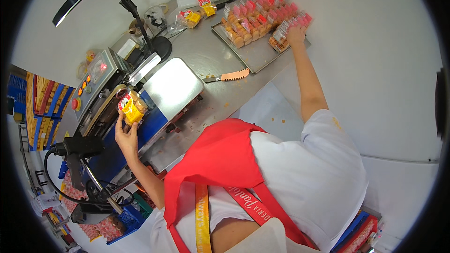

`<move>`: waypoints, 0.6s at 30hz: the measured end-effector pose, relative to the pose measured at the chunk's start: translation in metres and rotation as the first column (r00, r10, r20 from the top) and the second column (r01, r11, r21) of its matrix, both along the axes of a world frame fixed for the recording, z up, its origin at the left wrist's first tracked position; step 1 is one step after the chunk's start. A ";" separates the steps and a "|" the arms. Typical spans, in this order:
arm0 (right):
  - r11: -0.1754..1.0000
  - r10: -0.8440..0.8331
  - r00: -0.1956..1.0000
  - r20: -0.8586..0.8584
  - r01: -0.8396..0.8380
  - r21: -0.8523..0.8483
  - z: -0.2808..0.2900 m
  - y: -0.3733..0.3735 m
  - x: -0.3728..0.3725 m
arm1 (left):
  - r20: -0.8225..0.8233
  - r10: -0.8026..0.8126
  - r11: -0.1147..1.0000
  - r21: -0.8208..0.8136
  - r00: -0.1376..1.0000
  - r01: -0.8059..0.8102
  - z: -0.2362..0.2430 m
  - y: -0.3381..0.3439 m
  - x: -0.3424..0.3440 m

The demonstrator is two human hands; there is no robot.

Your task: The person repeatedly picks up small bread rolls, places them into clear plastic bags, and seals the bags using a heat-sealing machine. The sealed packages are then placed onto a tray to the right.

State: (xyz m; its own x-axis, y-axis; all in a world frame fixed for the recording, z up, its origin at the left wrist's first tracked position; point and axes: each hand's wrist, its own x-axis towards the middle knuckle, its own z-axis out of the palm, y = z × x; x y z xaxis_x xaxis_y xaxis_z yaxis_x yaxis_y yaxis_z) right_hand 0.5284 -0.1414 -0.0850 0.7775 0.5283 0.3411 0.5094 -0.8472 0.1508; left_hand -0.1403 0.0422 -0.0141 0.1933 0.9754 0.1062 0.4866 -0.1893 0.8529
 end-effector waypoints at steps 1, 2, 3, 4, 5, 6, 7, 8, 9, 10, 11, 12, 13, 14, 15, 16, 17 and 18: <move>1.000 0.021 1.000 -0.005 -0.020 0.003 -0.020 -0.010 0.022 | 0.012 0.004 1.000 -0.012 1.000 -0.003 0.007 -0.001 0.003; 0.999 0.052 0.999 -0.013 -0.052 0.005 -0.030 -0.011 0.032 | -0.348 0.107 0.975 0.220 0.931 -0.030 0.009 0.002 0.001; 0.989 0.140 0.990 0.017 -0.140 0.036 -0.023 -0.002 0.020 | -0.340 0.156 0.942 0.334 0.927 -0.037 0.012 -0.001 0.003; 0.971 0.230 0.972 0.047 -0.233 0.063 0.003 0.009 -0.011 | -0.329 0.207 0.897 0.441 0.921 -0.044 0.022 -0.008 0.009; 0.946 0.306 0.948 0.082 -0.313 0.087 0.031 0.015 -0.041 | -0.313 0.244 0.840 0.542 0.918 -0.039 0.034 -0.014 0.018; 0.933 0.346 0.938 0.003 -0.345 0.104 0.048 0.019 -0.057 | -0.238 0.142 0.852 0.523 0.961 0.004 0.048 -0.019 0.036; 0.919 0.383 0.920 -0.076 -0.372 0.127 0.063 0.025 -0.070 | -0.160 0.036 0.858 0.511 0.986 0.052 0.065 -0.024 0.062; 0.899 0.432 0.889 -0.152 -0.410 0.154 0.078 0.035 -0.083 | -0.119 -0.080 0.864 0.487 0.990 0.129 0.072 -0.031 0.086; 0.879 0.468 0.878 -0.104 -0.449 0.162 0.095 0.045 -0.101 | -0.074 -0.192 0.862 0.464 0.979 0.204 0.077 -0.038 0.109; 0.856 0.502 0.863 -0.056 -0.487 0.172 0.114 0.055 -0.120 | -0.183 -0.252 0.832 0.461 0.950 0.309 0.076 -0.043 0.131; 0.827 0.544 0.839 -0.011 -0.534 0.179 0.131 0.066 -0.141 | -0.033 -0.429 0.813 0.421 0.903 0.402 0.085 -0.059 0.159; 0.766 0.624 0.778 -0.071 -0.591 0.253 0.151 0.077 -0.165 | 0.078 -0.525 0.784 0.431 0.847 0.447 0.082 -0.070 0.183; 0.705 0.693 0.711 -0.123 -0.630 0.326 0.169 0.085 -0.188 | 0.064 -0.508 0.779 0.460 0.859 0.427 0.079 -0.078 0.207; 0.634 0.760 0.628 -0.166 -0.661 0.400 0.186 0.094 -0.210 | 0.048 -0.485 0.773 0.491 0.873 0.402 0.076 -0.078 0.222; 0.639 0.764 0.570 -0.302 -0.606 0.474 0.201 0.102 -0.232 | 0.023 -0.442 0.765 0.531 0.897 0.364 0.071 -0.068 0.230; 0.644 0.764 0.481 -0.430 -0.549 0.532 0.214 0.110 -0.254 | 0.001 -0.385 0.759 0.570 0.923 0.316 0.064 -0.058 0.233; 0.669 0.743 0.390 -0.544 -0.465 0.580 0.220 0.112 -0.265 | -0.025 -0.351 0.738 0.608 0.936 0.293 0.064 -0.048 0.238; 0.545 0.837 0.247 -0.488 -0.467 0.697 0.222 0.117 -0.271 | 0.010 -0.314 0.752 0.613 0.949 0.242 0.065 -0.037 0.233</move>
